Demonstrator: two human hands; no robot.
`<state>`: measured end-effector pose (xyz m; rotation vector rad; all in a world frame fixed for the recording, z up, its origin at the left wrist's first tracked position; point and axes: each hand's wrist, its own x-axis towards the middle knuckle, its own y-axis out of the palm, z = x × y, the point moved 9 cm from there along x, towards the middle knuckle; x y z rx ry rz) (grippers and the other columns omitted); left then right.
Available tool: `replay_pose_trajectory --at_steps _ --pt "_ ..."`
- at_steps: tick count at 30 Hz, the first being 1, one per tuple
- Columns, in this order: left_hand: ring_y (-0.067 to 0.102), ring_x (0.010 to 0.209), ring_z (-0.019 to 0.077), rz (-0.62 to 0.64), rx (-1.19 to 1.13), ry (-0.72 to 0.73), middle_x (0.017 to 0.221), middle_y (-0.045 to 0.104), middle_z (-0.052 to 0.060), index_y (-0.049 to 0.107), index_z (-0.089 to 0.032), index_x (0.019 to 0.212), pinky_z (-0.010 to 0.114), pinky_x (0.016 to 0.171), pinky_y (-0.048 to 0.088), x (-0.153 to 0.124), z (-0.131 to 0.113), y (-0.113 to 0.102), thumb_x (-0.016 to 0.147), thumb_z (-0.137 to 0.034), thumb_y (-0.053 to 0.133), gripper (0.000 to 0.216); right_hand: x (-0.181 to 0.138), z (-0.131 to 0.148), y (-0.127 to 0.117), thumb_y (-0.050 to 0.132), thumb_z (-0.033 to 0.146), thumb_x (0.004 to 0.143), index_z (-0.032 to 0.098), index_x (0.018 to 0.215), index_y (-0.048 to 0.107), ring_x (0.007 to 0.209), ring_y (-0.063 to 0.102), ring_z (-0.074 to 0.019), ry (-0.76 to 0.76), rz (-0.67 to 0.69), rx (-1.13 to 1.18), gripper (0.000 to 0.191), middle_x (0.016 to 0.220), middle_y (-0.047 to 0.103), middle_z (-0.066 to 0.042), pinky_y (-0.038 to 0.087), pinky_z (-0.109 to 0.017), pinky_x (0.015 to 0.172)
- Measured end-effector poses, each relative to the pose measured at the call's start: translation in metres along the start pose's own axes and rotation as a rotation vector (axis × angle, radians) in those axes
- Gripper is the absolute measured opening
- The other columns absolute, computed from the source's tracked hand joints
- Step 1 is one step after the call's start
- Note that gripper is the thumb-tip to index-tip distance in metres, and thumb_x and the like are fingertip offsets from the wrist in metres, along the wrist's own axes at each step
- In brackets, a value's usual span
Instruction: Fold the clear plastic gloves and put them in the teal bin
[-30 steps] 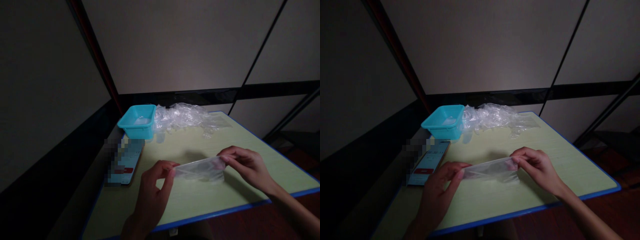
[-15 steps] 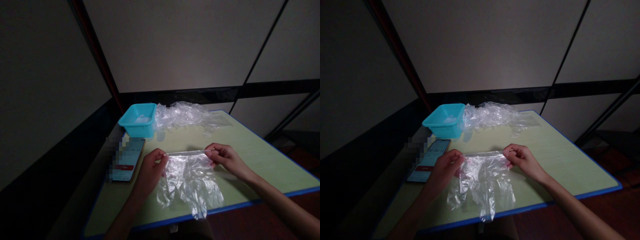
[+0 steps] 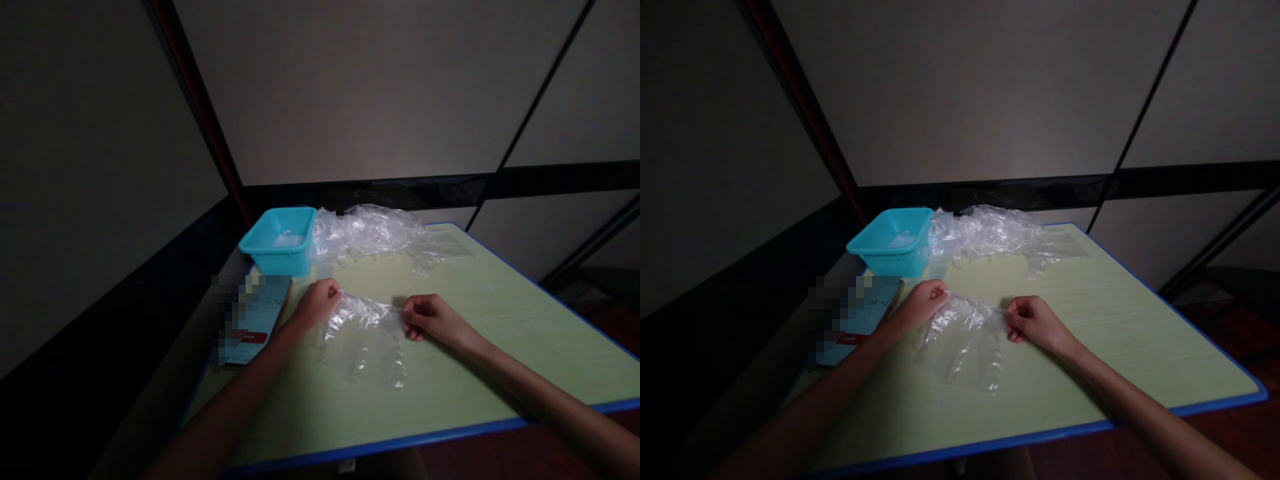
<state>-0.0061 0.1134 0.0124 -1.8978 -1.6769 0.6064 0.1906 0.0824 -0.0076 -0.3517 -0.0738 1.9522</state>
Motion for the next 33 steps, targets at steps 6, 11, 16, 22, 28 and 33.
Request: replay_pose_trajectory --at_steps 6,11,16,22,28,33 --pt "0.057 0.093 0.0203 0.094 0.141 0.177 0.112 0.054 0.008 0.051 -0.015 0.112 0.040 0.078 0.049 0.028 -0.024 0.011 0.087 -0.030 0.052 0.029 -0.012 -0.005 0.010 0.063 0.039 0.064 0.018 0.059 0.046 0.040 0.053 -0.0093 0.146 0.092 -0.065 0.027 0.049 0.059 0.000 0.042 -0.021 0.038" --pt "0.057 0.092 0.0192 0.072 0.144 0.358 0.093 0.060 0.005 0.063 -0.014 0.083 0.032 0.084 0.045 0.036 -0.056 0.021 0.075 -0.007 0.058 0.011 -0.034 -0.011 0.025 0.059 0.044 0.069 0.018 0.066 0.044 0.041 0.054 -0.0087 0.198 0.233 -0.069 0.031 0.053 0.060 0.000 0.042 -0.021 0.040" --pt "0.051 0.106 0.0194 -0.007 0.112 0.455 0.113 0.056 0.007 0.055 -0.015 0.106 0.031 0.092 0.040 0.013 -0.073 0.011 0.069 -0.005 0.062 0.039 -0.047 -0.005 0.004 0.058 0.042 0.076 0.018 0.085 0.043 0.051 0.054 -0.0094 0.067 0.276 -0.134 0.029 0.063 0.056 0.003 0.043 -0.021 0.046" --pt "0.057 0.097 0.0214 -0.067 0.144 0.403 0.103 0.062 0.008 0.053 -0.015 0.107 0.034 0.085 0.044 -0.030 -0.052 -0.012 0.074 -0.008 0.057 0.034 -0.027 0.042 -0.027 0.060 0.038 0.077 0.019 0.099 0.055 0.094 0.056 -0.0199 -0.326 0.199 -0.488 0.030 0.103 0.059 -0.006 0.046 -0.035 0.081" --pt "0.059 0.092 0.0206 -0.116 0.324 0.432 0.099 0.064 0.005 0.056 -0.020 0.100 0.033 0.083 0.044 -0.054 -0.043 -0.023 0.078 -0.014 0.053 0.023 0.006 0.063 0.004 0.071 0.043 0.064 0.023 0.137 0.030 0.130 0.026 -0.0259 -0.475 0.414 -0.594 0.086 0.142 0.032 -0.008 0.019 -0.045 0.106" --pt "0.061 0.084 0.0213 -0.161 0.435 0.442 0.088 0.066 0.006 0.058 -0.018 0.101 0.034 0.077 0.046 -0.057 -0.035 -0.025 0.083 -0.017 0.047 0.021 0.015 0.043 0.018 0.073 0.050 0.059 0.023 0.141 0.019 0.135 0.003 -0.0273 -0.444 0.505 -0.730 0.102 0.148 0.017 -0.008 0.000 -0.048 0.107"
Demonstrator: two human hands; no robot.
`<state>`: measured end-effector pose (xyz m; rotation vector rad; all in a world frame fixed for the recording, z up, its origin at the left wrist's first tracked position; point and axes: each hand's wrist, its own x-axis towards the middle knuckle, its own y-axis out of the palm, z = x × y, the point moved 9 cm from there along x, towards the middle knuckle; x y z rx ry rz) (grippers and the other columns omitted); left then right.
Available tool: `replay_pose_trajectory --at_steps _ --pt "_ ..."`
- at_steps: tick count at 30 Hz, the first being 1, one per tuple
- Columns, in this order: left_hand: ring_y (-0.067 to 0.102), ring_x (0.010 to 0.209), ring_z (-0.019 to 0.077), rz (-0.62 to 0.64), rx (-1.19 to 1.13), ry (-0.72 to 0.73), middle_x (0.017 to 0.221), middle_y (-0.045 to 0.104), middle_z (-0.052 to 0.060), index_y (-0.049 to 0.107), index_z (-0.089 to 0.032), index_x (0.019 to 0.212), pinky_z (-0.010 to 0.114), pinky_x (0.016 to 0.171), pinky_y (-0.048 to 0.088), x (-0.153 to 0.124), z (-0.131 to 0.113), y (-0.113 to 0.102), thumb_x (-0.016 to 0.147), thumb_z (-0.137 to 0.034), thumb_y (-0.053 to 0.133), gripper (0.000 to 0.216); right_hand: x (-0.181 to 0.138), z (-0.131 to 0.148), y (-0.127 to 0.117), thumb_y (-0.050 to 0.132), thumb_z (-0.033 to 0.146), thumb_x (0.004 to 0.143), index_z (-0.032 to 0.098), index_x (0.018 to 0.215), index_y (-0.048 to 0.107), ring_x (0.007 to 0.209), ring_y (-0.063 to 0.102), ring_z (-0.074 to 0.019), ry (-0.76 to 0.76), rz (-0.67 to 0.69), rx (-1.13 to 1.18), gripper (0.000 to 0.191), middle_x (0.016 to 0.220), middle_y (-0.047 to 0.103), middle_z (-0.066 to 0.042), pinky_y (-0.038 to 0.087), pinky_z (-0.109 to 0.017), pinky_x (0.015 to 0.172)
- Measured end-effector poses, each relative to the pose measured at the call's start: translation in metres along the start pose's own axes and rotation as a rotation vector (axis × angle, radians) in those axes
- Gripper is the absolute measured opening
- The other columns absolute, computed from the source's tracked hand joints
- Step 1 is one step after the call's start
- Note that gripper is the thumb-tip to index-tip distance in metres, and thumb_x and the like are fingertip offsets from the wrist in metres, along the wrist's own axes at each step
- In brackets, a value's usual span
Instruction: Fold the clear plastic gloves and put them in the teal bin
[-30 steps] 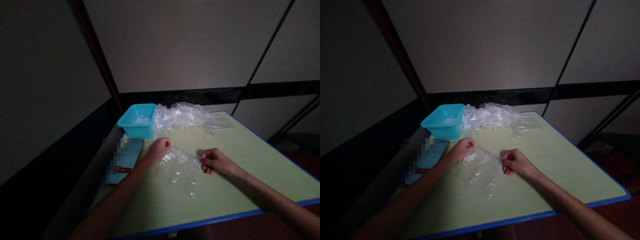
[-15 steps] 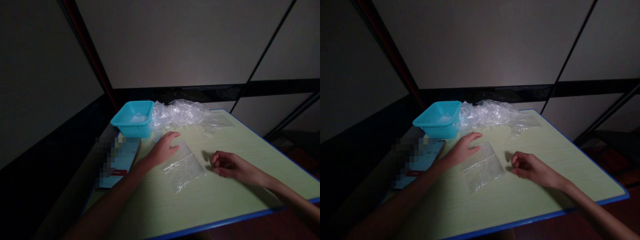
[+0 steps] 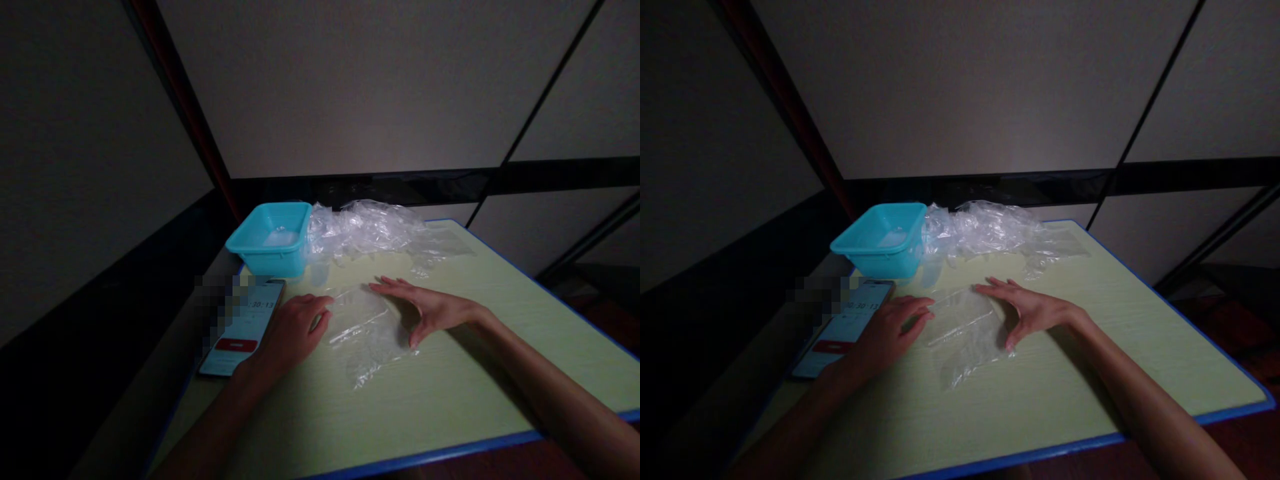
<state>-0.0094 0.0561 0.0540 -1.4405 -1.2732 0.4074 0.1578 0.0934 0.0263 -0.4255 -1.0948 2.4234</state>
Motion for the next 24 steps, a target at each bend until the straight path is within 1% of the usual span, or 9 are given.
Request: replay_pose_trajectory --at_steps 3,6,10,18,21,24 --pt "0.061 0.084 0.0218 0.037 0.039 0.025 0.089 0.066 0.007 0.058 -0.018 0.103 0.034 0.077 0.046 -0.002 0.000 0.006 0.084 -0.017 0.046 0.023 -0.004 -0.008 0.007 0.072 0.054 0.057 0.021 0.141 0.016 0.135 0.000 -0.0271 0.042 0.026 -0.061 0.106 0.148 0.016 -0.009 -0.006 -0.048 0.106" --pt "0.061 0.085 0.0217 0.048 0.045 0.040 0.090 0.067 0.007 0.059 -0.018 0.104 0.034 0.078 0.046 -0.003 -0.001 0.008 0.084 -0.017 0.045 0.024 -0.006 -0.011 0.008 0.071 0.057 0.056 0.021 0.141 0.016 0.135 0.002 -0.0273 0.064 0.013 -0.107 0.108 0.147 0.018 -0.009 -0.009 -0.048 0.106" --pt "0.061 0.087 0.0208 0.053 0.042 0.038 0.093 0.067 0.006 0.058 -0.019 0.104 0.033 0.079 0.046 -0.003 -0.003 0.008 0.085 -0.018 0.045 0.023 -0.007 -0.012 0.008 0.069 0.060 0.057 0.021 0.142 0.015 0.135 0.003 -0.0290 0.085 -0.012 -0.118 0.108 0.147 0.020 -0.010 -0.008 -0.050 0.105" --pt "0.059 0.095 0.0214 0.064 0.101 0.042 0.103 0.065 0.008 0.057 -0.016 0.104 0.036 0.085 0.045 0.000 -0.006 0.009 0.082 -0.014 0.046 0.025 -0.019 -0.010 0.017 0.065 0.062 0.061 0.019 0.142 0.006 0.134 0.002 -0.0317 0.177 -0.023 -0.155 0.109 0.148 0.011 -0.013 -0.005 -0.052 0.105" --pt "0.058 0.097 0.0224 0.059 0.123 0.044 0.104 0.064 0.009 0.055 -0.015 0.107 0.037 0.086 0.045 -0.001 -0.007 0.011 0.081 -0.015 0.047 0.028 -0.022 -0.005 0.019 0.061 0.063 0.064 0.017 0.142 0.006 0.134 0.002 -0.0321 0.179 -0.024 -0.171 0.106 0.148 0.007 -0.014 -0.003 -0.051 0.106" --pt "0.057 0.097 0.0230 0.048 0.122 0.051 0.105 0.063 0.010 0.053 -0.014 0.110 0.038 0.086 0.045 -0.001 -0.008 0.012 0.081 -0.016 0.047 0.030 -0.019 0.000 0.016 0.056 0.064 0.069 0.019 0.142 0.007 0.134 0.005 -0.0305 0.145 -0.055 -0.191 0.099 0.148 0.006 -0.013 -0.002 -0.051 0.106"
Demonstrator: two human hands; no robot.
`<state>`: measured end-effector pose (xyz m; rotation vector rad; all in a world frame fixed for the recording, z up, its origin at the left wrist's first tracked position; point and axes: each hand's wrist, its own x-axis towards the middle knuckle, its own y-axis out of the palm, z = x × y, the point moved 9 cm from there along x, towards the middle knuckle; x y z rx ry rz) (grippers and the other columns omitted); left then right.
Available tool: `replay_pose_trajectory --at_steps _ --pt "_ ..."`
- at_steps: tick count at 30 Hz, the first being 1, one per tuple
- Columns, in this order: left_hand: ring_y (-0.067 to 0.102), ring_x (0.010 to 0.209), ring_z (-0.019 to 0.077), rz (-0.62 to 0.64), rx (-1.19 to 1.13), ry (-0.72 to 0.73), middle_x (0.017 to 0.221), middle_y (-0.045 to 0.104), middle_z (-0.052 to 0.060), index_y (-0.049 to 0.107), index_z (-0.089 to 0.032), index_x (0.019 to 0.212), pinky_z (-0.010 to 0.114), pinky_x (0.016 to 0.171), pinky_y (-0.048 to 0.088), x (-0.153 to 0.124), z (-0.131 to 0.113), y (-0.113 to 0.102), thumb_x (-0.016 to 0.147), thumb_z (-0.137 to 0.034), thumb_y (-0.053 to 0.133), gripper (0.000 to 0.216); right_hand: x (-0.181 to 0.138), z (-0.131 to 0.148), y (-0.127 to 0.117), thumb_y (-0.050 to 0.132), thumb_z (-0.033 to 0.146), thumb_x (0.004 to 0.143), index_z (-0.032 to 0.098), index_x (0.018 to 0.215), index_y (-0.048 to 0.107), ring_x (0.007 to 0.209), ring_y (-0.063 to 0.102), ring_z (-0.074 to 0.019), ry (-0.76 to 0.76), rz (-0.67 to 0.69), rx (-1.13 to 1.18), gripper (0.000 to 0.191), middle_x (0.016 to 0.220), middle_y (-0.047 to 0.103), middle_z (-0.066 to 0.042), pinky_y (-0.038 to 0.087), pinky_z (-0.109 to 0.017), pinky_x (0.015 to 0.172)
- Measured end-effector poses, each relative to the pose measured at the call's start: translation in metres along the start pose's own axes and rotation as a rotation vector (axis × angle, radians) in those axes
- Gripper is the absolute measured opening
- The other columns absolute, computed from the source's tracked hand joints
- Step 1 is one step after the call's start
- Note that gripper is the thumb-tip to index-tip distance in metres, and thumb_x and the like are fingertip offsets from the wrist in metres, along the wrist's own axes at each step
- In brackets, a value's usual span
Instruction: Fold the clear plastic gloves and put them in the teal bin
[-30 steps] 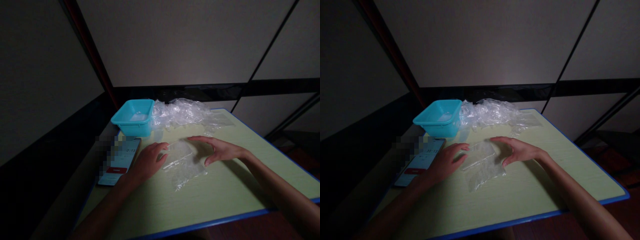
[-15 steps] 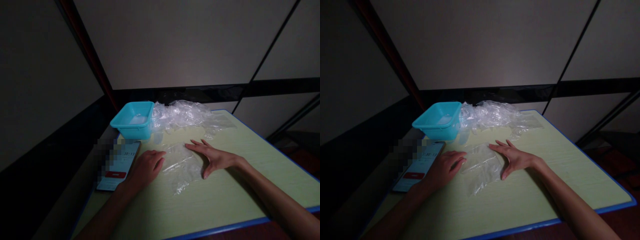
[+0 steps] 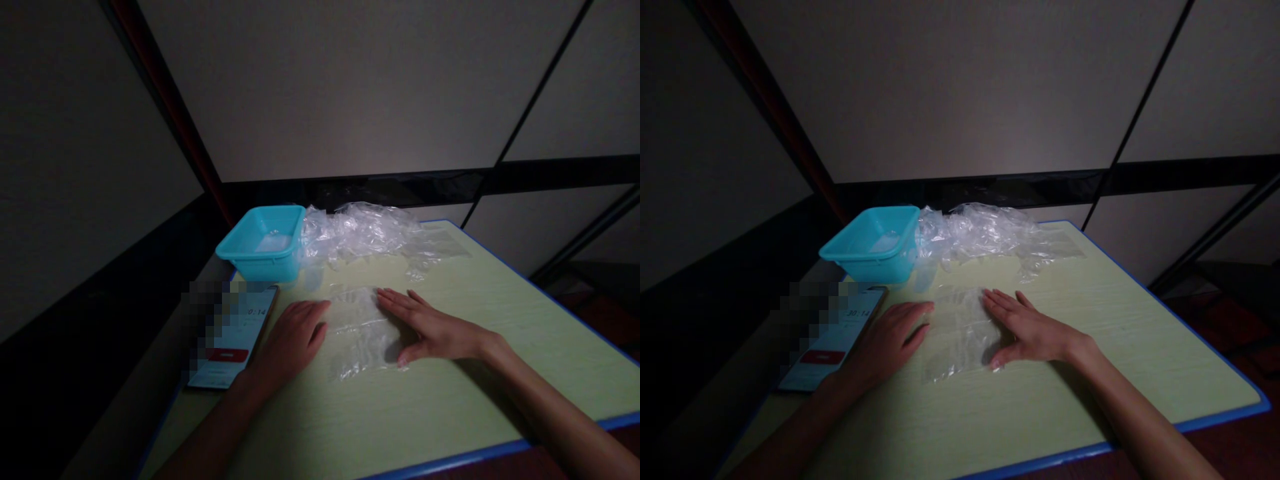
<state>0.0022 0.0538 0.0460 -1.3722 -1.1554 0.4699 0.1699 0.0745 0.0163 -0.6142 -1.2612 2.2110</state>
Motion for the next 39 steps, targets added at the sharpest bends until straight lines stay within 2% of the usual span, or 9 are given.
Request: replay_pose_trajectory --at_steps 10,18,30,33,35,37,39 --pt "0.055 0.101 0.0241 -0.005 -0.052 -0.034 0.108 0.062 0.009 0.053 -0.017 0.111 0.041 0.089 0.043 0.001 0.003 0.003 0.080 -0.018 0.047 0.032 0.015 -0.011 0.005 0.062 0.064 0.061 0.017 0.142 0.002 0.134 0.000 -0.0313 -0.063 0.023 -0.032 0.111 0.148 0.005 -0.013 -0.011 -0.054 0.102" --pt "0.055 0.101 0.0250 -0.012 -0.038 -0.026 0.108 0.061 0.011 0.053 -0.015 0.111 0.042 0.088 0.044 -0.001 0.004 0.006 0.080 -0.019 0.047 0.033 0.013 -0.013 0.005 0.061 0.066 0.061 0.015 0.142 0.004 0.134 0.000 -0.0307 -0.058 0.000 -0.040 0.111 0.148 0.002 -0.013 -0.011 -0.051 0.104" --pt "0.055 0.102 0.0256 0.010 -0.045 -0.017 0.108 0.061 0.013 0.053 -0.012 0.111 0.041 0.090 0.043 0.000 0.005 0.008 0.079 -0.020 0.049 0.034 0.014 -0.014 0.007 0.058 0.067 0.063 0.010 0.141 0.002 0.135 -0.002 -0.0272 -0.030 0.056 -0.079 0.112 0.147 -0.001 -0.015 -0.011 -0.048 0.105" --pt "0.053 0.106 0.0261 -0.016 -0.057 -0.041 0.114 0.058 0.014 0.050 -0.012 0.114 0.042 0.092 0.041 0.002 0.007 0.007 0.078 -0.021 0.049 0.037 0.014 -0.013 0.006 0.058 0.069 0.061 0.010 0.141 0.002 0.135 -0.001 -0.0281 -0.019 0.063 -0.078 0.114 0.147 -0.001 -0.015 -0.010 -0.049 0.105" --pt "0.049 0.113 0.0257 -0.038 -0.064 -0.057 0.121 0.053 0.015 0.047 -0.011 0.119 0.041 0.096 0.039 0.007 0.002 0.004 0.078 -0.022 0.048 0.042 0.014 -0.013 0.007 0.058 0.070 0.060 0.010 0.141 0.002 0.134 -0.001 -0.0284 -0.018 0.067 -0.080 0.115 0.147 -0.001 -0.015 -0.009 -0.050 0.105" --pt "0.042 0.120 0.0246 -0.022 -0.054 -0.039 0.129 0.047 0.015 0.042 -0.011 0.124 0.040 0.100 0.035 0.015 -0.013 0.004 0.079 -0.024 0.047 0.047 0.014 -0.014 0.008 0.057 0.070 0.060 0.011 0.141 0.002 0.134 -0.001 -0.0285 -0.023 0.070 -0.084 0.115 0.147 -0.002 -0.016 -0.010 -0.050 0.105" --pt "0.031 0.128 0.0256 0.073 -0.013 0.022 0.138 0.036 0.017 0.036 -0.007 0.129 0.039 0.104 0.028 0.025 -0.036 0.013 0.079 -0.031 0.049 0.057 0.014 -0.015 0.008 0.057 0.070 0.061 0.011 0.141 0.000 0.134 -0.002 -0.0289 -0.030 0.069 -0.084 0.115 0.147 -0.002 -0.015 -0.010 -0.050 0.104"
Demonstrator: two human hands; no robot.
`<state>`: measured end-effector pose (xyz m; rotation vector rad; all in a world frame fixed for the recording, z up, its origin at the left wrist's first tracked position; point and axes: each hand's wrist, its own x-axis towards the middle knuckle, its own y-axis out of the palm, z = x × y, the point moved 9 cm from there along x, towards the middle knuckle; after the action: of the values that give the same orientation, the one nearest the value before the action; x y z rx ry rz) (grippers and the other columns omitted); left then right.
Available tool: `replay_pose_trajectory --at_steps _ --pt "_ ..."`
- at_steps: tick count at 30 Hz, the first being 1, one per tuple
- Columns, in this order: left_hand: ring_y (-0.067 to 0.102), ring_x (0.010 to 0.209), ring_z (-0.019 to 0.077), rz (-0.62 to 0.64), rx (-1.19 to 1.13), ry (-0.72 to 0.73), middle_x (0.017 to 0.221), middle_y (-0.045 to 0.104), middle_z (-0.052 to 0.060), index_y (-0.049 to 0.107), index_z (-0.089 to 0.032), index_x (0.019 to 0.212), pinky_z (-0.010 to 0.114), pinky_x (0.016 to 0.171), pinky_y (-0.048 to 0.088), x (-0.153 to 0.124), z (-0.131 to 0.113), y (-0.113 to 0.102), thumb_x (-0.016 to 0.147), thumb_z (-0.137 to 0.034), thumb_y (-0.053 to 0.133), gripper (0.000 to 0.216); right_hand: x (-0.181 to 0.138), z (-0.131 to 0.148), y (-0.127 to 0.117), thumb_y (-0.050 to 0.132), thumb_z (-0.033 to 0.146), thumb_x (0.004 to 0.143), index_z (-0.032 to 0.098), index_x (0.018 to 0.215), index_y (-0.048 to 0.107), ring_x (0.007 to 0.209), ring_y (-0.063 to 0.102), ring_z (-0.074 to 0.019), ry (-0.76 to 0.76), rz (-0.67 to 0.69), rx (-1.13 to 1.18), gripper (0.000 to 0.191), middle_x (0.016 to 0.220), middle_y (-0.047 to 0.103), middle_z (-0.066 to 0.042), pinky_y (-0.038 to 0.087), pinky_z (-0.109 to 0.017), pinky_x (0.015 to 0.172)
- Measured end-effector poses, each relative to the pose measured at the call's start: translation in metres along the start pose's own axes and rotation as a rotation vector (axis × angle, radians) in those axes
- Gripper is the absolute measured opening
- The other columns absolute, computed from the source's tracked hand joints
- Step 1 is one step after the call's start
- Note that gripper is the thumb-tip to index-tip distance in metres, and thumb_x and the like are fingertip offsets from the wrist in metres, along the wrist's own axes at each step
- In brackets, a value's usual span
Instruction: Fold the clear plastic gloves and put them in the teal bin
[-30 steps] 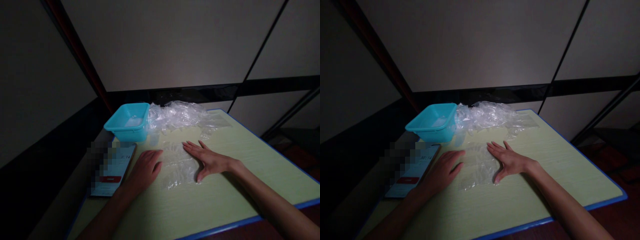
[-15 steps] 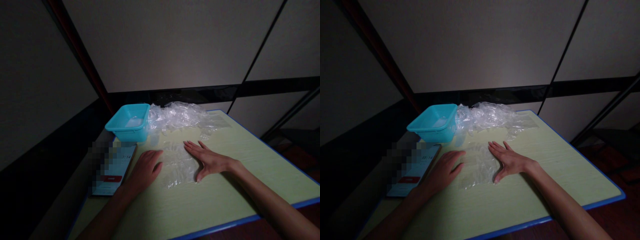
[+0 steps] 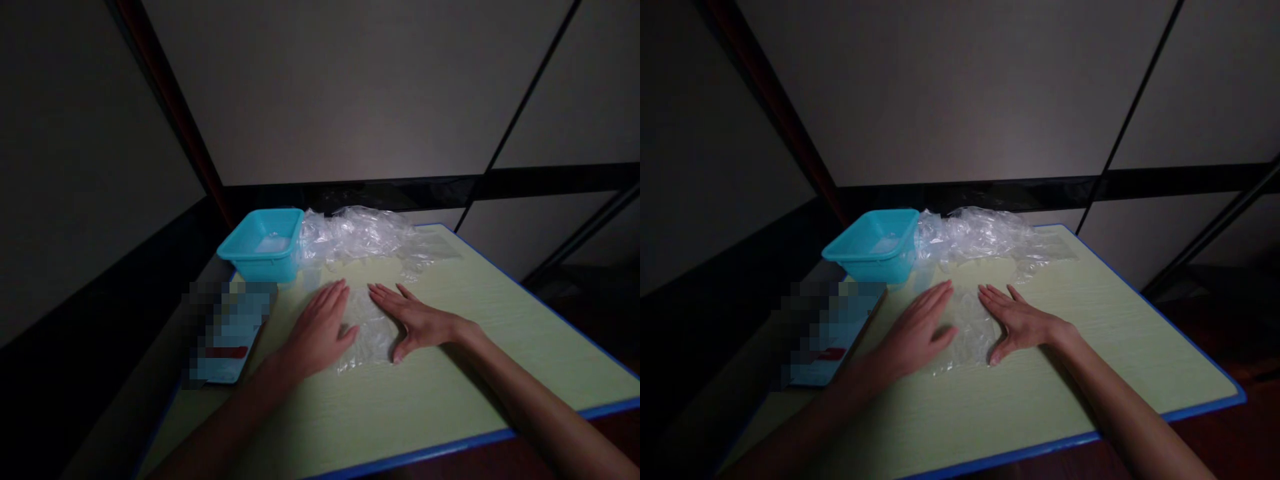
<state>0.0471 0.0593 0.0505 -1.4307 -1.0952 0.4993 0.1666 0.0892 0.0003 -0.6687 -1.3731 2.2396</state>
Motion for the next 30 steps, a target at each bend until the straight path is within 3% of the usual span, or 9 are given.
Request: replay_pose_trajectory --at_steps 4,10,17,30 --pt "0.014 0.133 0.0283 0.161 0.056 0.066 0.143 0.020 0.022 0.025 0.002 0.134 0.040 0.108 0.019 0.018 -0.032 0.025 0.082 -0.052 0.042 0.077 0.001 0.000 0.001 0.057 0.070 0.061 0.012 0.141 -0.004 0.134 -0.004 -0.0297 0.002 0.014 0.013 0.116 0.147 -0.004 -0.014 -0.008 -0.052 0.105" --pt "0.010 0.133 0.0292 0.244 0.065 0.025 0.143 0.016 0.024 0.021 0.005 0.135 0.039 0.108 0.017 0.023 -0.029 0.053 0.080 -0.060 0.038 0.086 0.003 0.002 0.000 0.057 0.070 0.062 0.011 0.141 -0.002 0.134 -0.006 -0.0288 0.025 0.056 0.013 0.115 0.147 -0.002 -0.014 -0.009 -0.049 0.105" --pt "0.011 0.133 0.0288 0.237 0.039 0.010 0.143 0.018 0.024 0.023 0.005 0.134 0.039 0.108 0.016 0.021 -0.028 0.054 0.080 -0.056 0.041 0.084 0.002 0.015 -0.004 0.050 0.069 0.068 0.009 0.141 -0.005 0.135 -0.004 -0.0253 -0.008 -0.033 -0.002 0.109 0.147 -0.005 -0.015 -0.006 -0.049 0.106" --pt "0.011 0.133 0.0293 0.224 0.008 -0.013 0.143 0.017 0.024 0.022 0.004 0.135 0.040 0.108 0.017 0.020 -0.028 0.051 0.079 -0.060 0.040 0.087 0.004 0.017 0.004 0.046 0.072 0.068 0.002 0.140 -0.001 0.134 -0.004 -0.0267 0.062 -0.001 -0.066 0.111 0.146 -0.002 -0.020 -0.006 -0.046 0.107"
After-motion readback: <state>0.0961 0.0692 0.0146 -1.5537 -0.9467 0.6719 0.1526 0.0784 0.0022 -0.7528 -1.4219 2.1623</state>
